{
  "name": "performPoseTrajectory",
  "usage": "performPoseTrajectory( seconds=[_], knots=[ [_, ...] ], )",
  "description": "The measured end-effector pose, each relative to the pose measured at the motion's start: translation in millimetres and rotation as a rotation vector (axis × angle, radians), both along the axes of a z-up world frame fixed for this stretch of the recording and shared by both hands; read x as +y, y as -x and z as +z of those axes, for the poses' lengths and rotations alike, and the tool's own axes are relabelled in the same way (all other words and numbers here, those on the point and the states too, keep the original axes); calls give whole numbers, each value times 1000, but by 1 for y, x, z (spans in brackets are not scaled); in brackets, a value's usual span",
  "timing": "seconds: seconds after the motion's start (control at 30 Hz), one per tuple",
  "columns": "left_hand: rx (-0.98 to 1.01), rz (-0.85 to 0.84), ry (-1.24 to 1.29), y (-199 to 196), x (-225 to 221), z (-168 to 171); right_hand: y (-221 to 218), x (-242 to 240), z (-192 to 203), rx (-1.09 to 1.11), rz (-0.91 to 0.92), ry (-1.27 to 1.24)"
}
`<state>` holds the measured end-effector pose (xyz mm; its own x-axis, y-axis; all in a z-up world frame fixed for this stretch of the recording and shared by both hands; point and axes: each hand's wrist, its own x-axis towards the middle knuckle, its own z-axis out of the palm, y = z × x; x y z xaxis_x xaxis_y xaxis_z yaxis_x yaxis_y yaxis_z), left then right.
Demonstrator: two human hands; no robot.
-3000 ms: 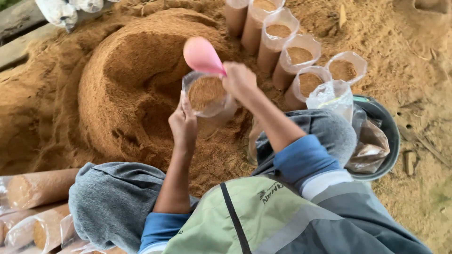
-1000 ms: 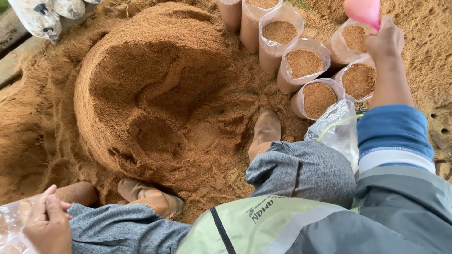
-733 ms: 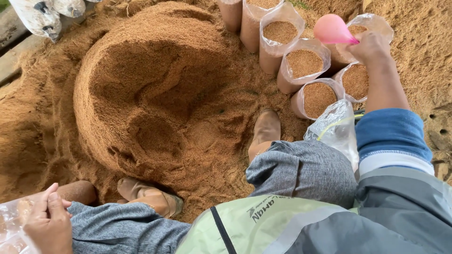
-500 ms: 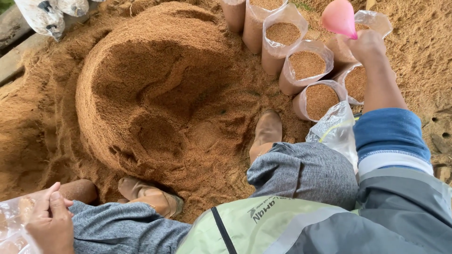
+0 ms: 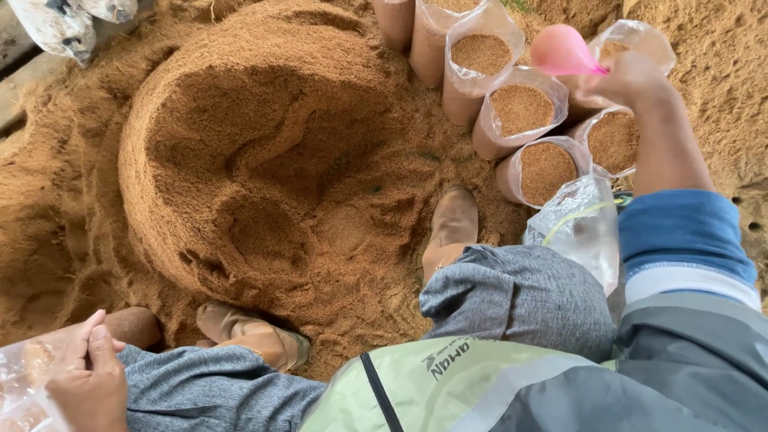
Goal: Filling plastic bags with a brown granular substrate using a small hand scoop.
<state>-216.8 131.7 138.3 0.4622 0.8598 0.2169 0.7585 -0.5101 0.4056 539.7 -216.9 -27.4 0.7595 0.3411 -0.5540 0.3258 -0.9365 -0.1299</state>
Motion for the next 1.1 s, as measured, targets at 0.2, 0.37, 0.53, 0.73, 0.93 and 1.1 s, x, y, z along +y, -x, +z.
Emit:
performPoseTrajectory(
  seconds=[0.2,0.37,0.53,0.73,0.93,1.1],
  knots=[
    [22,0,-15,-6,-7,5,-15,-27,-21,-83,-310,-197],
    [6,32,18,-17,-15,16,-79,-53,-71,-262,-164,-219],
    [-2,49,32,-16,-16,17,-88,-55,-64,-456,63,-172],
    [0,40,24,-12,-14,12,-61,-19,-60,-417,37,-189],
    [28,87,61,-13,-19,20,-23,26,-39,-21,-266,-351],
    [-1,53,69,-9,-18,16,-13,3,-3,22,-146,-177]
  ],
)
